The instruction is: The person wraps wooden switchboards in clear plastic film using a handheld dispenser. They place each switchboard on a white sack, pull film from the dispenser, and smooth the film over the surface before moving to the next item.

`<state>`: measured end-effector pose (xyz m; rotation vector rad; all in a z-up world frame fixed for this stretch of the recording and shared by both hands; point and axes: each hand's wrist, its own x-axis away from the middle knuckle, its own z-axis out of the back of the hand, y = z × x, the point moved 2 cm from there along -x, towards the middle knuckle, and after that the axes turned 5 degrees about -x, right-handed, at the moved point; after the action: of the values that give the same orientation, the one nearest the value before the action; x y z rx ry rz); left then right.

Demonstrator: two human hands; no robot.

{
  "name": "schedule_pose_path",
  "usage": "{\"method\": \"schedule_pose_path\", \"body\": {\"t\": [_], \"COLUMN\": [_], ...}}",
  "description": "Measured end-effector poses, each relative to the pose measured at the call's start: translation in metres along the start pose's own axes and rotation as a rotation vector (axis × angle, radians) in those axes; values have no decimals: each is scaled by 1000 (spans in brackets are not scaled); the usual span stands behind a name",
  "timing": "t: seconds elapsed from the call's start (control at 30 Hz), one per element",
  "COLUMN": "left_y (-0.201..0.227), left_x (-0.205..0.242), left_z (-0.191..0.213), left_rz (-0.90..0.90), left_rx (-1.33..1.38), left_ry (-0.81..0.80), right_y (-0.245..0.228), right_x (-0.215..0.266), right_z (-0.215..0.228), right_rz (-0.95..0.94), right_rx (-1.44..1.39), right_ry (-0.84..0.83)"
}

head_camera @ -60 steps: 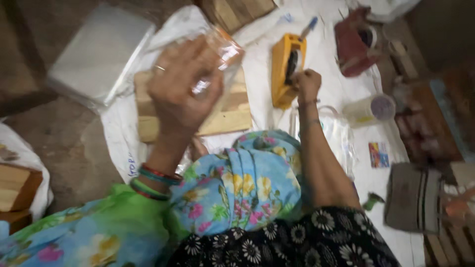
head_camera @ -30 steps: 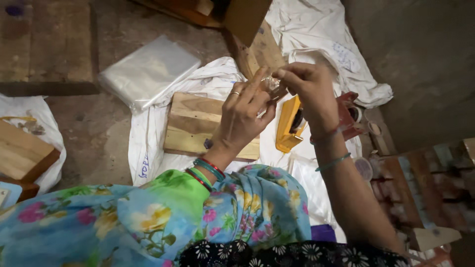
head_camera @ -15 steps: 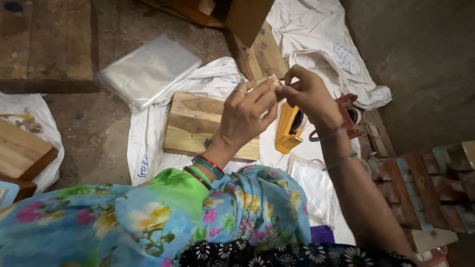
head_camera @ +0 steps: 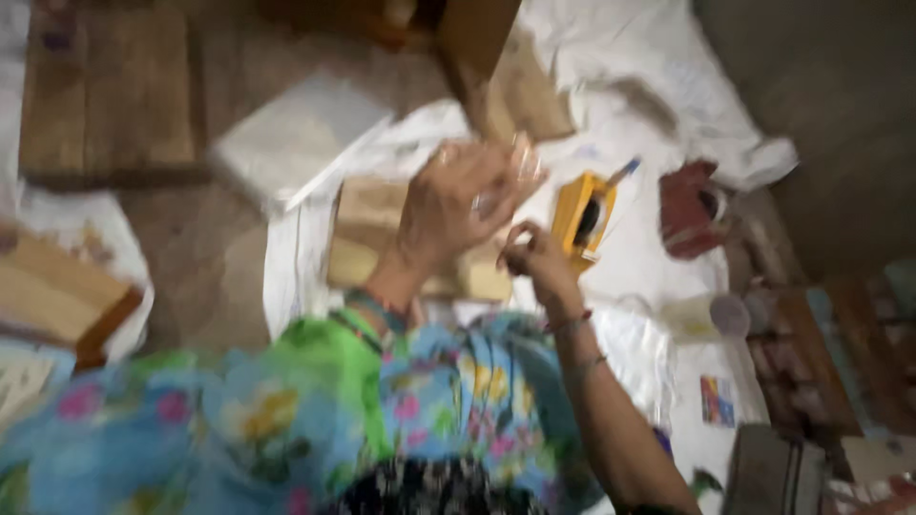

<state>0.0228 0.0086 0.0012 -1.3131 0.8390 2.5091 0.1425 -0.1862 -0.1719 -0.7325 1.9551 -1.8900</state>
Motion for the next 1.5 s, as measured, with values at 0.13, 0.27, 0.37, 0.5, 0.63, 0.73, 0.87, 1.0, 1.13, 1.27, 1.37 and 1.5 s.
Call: {"method": "schedule_pose_path", "body": {"t": [0.13,0.27,0.37,0.5,0.63,0.73,0.87,1.0,1.13,1.27,1.37,1.5], "left_y": [-8,-17,-18,-9,-7,-14,-11,-11,-12,-3,6,10], "left_x": [-10,11,17,20,16,20,34,42,40,28,23,25], "left_z": [2,5,1,-3,-8,-15,-19,-23,-26,-20,-20,-18], "left_rz": [-98,185,418,638,619,759,537,488,609,697,737,709], "left_rx": [-19,-16,169,296,297,226,255,235,160,186,254,315], "left_ry": [-36,-75,-193,-194,-81,-143,-104,-41,-78,-30,22,116], "right_y": [9,24,43,86,133,151,146,141,189,212,200,83], "right_x": [1,1,-8,-31,-50,-62,-69,-49,-12,-42,-45,-43], "right_z": [59,130,185,231,248,252,250,233,222,205,174,117], "right_rz": [-119,-15,-22,-67,-156,-53,88,313,-169,-386,-580,-19], "right_rx": [26,-10,-34,80,114,166,168,88,-294,-623,-502,-507], "right_ry": [118,272,566,790,621,585,631,663,895,664,510,482]}}
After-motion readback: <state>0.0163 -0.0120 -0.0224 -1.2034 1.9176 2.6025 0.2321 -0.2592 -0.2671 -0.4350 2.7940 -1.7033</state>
